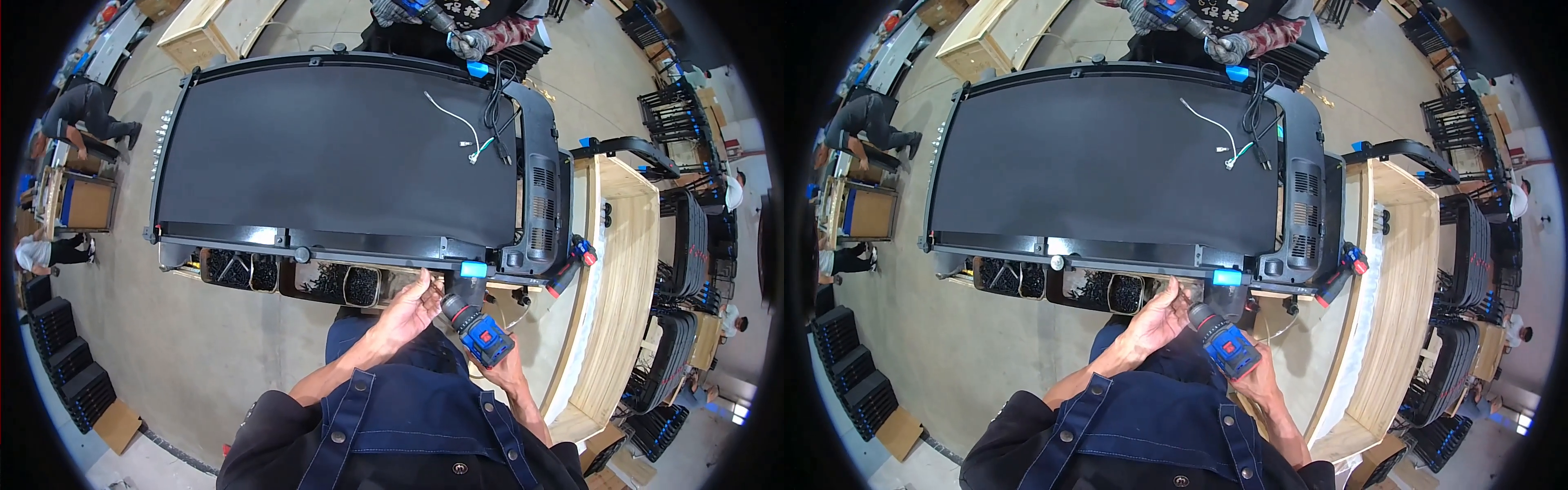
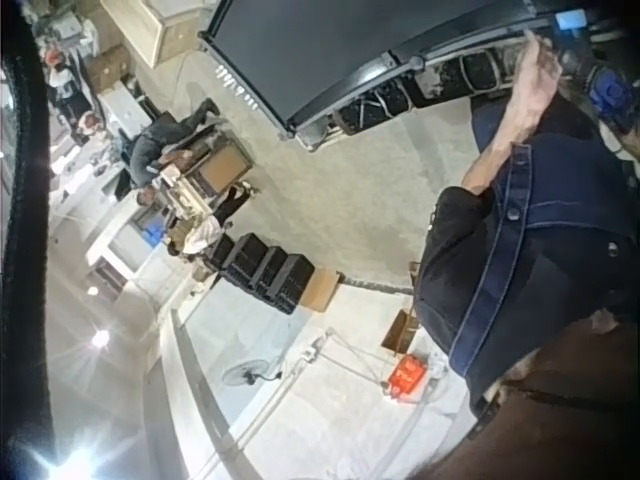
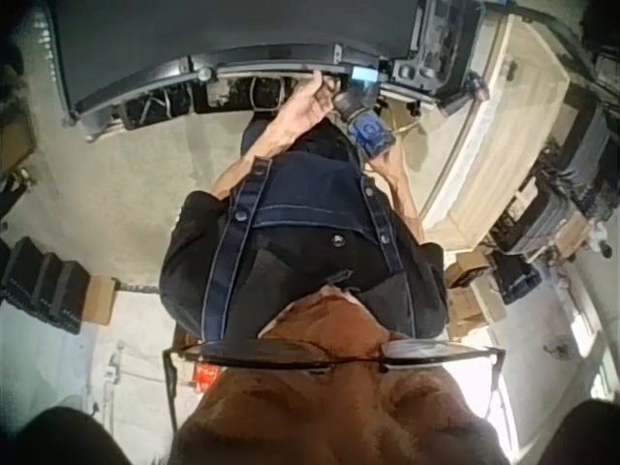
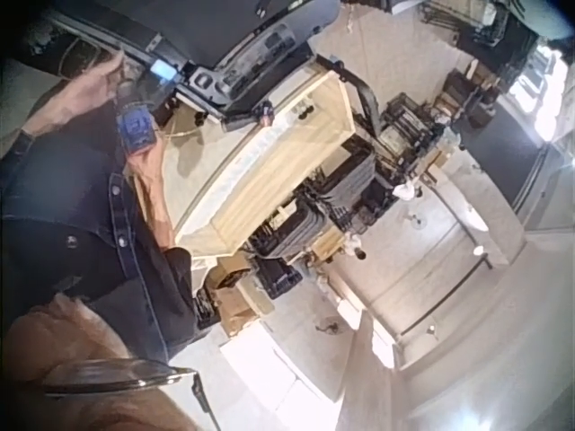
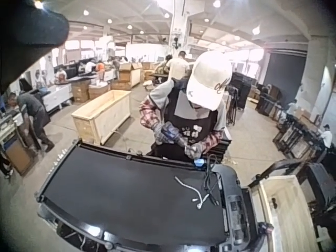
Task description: Assemble a treadmill by attaching plastic covers and internal components using an electric drill and an air-powered screwdriver.
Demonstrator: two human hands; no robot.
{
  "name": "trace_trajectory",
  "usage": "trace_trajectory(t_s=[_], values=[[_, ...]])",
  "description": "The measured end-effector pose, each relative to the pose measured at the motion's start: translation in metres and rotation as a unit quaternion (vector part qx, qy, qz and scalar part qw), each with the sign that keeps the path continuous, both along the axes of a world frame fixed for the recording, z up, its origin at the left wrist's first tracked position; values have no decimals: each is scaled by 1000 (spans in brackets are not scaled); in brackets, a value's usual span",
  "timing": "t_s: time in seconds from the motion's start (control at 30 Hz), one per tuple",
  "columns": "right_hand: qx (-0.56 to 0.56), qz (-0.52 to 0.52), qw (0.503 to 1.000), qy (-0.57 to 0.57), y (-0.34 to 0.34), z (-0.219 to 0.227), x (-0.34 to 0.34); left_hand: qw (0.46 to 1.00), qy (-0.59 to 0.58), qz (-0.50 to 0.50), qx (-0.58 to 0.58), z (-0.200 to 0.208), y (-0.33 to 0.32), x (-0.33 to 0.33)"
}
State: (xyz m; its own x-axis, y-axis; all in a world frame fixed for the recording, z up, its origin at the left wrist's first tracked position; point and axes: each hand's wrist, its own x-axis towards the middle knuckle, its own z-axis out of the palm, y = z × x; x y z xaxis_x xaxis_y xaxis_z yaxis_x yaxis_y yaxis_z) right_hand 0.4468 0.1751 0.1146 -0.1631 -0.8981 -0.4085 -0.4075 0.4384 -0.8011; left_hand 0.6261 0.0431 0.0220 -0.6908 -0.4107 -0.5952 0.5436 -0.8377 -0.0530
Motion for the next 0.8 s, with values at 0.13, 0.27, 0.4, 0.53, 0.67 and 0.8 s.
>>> trace_trajectory(t_s=[0.13,0.27,0.4,0.53,0.67,0.8], values=[[-2,14,1000,25,-2,4,-2,984,-103,-54,-132,4,-6,3],[13,57,996,65,-5,7,-5,990,-55,-86,-92,-2,-11,-1],[-6,11,997,74,-36,23,-8,997,47,-51,-37,3,-13,-11],[104,57,985,125,-82,36,-30,993,58,-76,-68,6,-9,-18],[174,122,961,178,-125,45,-29,993,78,-77,-49,-13,-8,-25],[182,156,946,216,-142,45,-26,995,56,-71,-34,-20,-10,-26]])
